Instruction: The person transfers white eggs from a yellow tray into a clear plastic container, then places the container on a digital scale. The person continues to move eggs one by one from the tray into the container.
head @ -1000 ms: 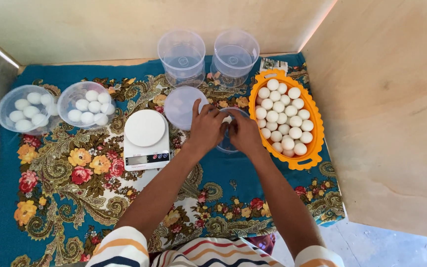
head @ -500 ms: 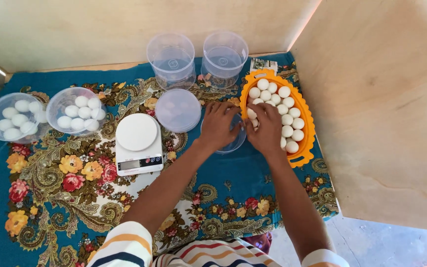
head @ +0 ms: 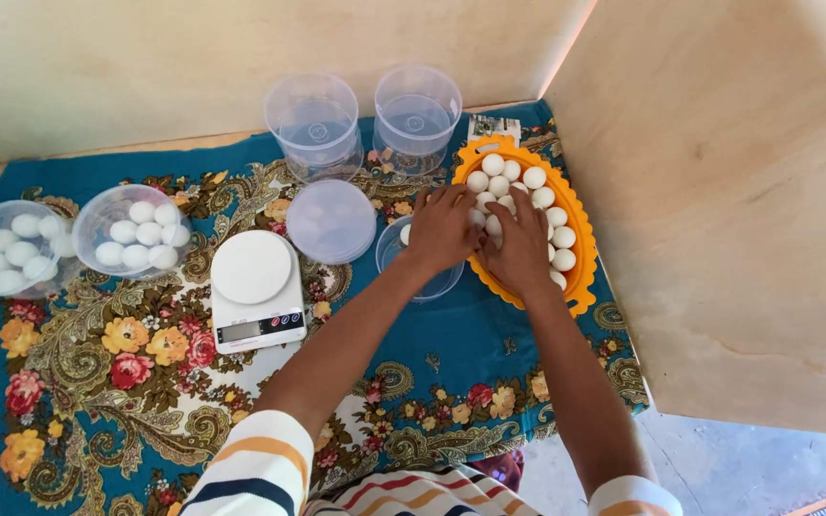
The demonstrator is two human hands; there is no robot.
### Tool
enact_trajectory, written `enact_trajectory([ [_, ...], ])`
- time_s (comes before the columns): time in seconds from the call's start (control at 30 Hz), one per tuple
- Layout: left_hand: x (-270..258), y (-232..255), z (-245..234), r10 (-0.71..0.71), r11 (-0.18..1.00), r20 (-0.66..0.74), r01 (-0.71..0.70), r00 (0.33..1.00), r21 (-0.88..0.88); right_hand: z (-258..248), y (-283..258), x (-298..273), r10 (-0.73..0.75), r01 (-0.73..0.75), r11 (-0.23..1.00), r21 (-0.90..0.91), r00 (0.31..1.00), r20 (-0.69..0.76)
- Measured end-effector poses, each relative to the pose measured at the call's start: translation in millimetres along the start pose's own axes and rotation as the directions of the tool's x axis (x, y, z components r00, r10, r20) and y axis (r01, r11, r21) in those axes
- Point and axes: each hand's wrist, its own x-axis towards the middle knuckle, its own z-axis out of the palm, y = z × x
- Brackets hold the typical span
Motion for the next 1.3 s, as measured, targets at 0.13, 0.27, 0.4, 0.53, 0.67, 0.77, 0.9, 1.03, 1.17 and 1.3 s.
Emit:
enact_trajectory([
  [0.13,2.1,0.1,1.5,0.026,0.998,-0.012,-0.025,1.000,0.062,-2.3,0.0,3.4,0.022,-0.022,1.000,-0.010,0.999,0.038],
  [0.27,0.4,0.2,10.1,0.044,0.994,-0.032,-0.040,0.999,0.103,-2.8,0.5,3.6,0.018,-0.015,0.999,-0.049,0.997,0.069],
  [0.4,0.0,0.2,13.1,0.046,0.993,-0.048,-0.040,0.998,0.113,1.1,1.6,2.6,-0.013,0.014,0.998,-0.054,1.000,0.025],
  [0.53,0.4,3.0,11.5,0.053,0.990,-0.049,-0.046,0.997,0.136,5.5,4.9,2.5,-0.012,0.012,0.998,-0.062,1.000,0.012],
  [0.67,1.2,4.9,10.3,0.037,0.989,-0.048,-0.029,0.998,0.146,9.3,6.7,2.8,-0.023,0.024,0.997,-0.074,1.000,0.011],
  [0.77,1.0,6.0,10.5,0.039,0.990,-0.053,-0.031,0.998,0.140,10.9,8.0,2.0,-0.031,0.032,0.996,-0.081,0.999,0.009],
  [0.9,0.8,3.1,16.1,0.034,0.992,-0.059,-0.027,0.998,0.121,14.6,11.2,2.5,-0.053,0.053,0.994,-0.097,0.999,-0.003],
  [1.03,0.1,3.3,14.7,0.038,0.990,-0.052,-0.031,0.998,0.135,15.7,12.3,1.5,-0.061,0.061,0.995,-0.080,0.998,-0.002],
  [1.17,-0.9,1.1,16.6,0.065,0.992,-0.078,-0.057,0.995,0.112,15.3,10.5,2.1,-0.062,0.061,0.995,-0.083,0.998,-0.018],
  [1.3,-2.6,-0.3,21.1,0.053,0.997,-0.117,-0.045,0.992,0.067,15.2,11.0,2.1,-0.060,0.058,0.996,-0.067,0.998,-0.017],
])
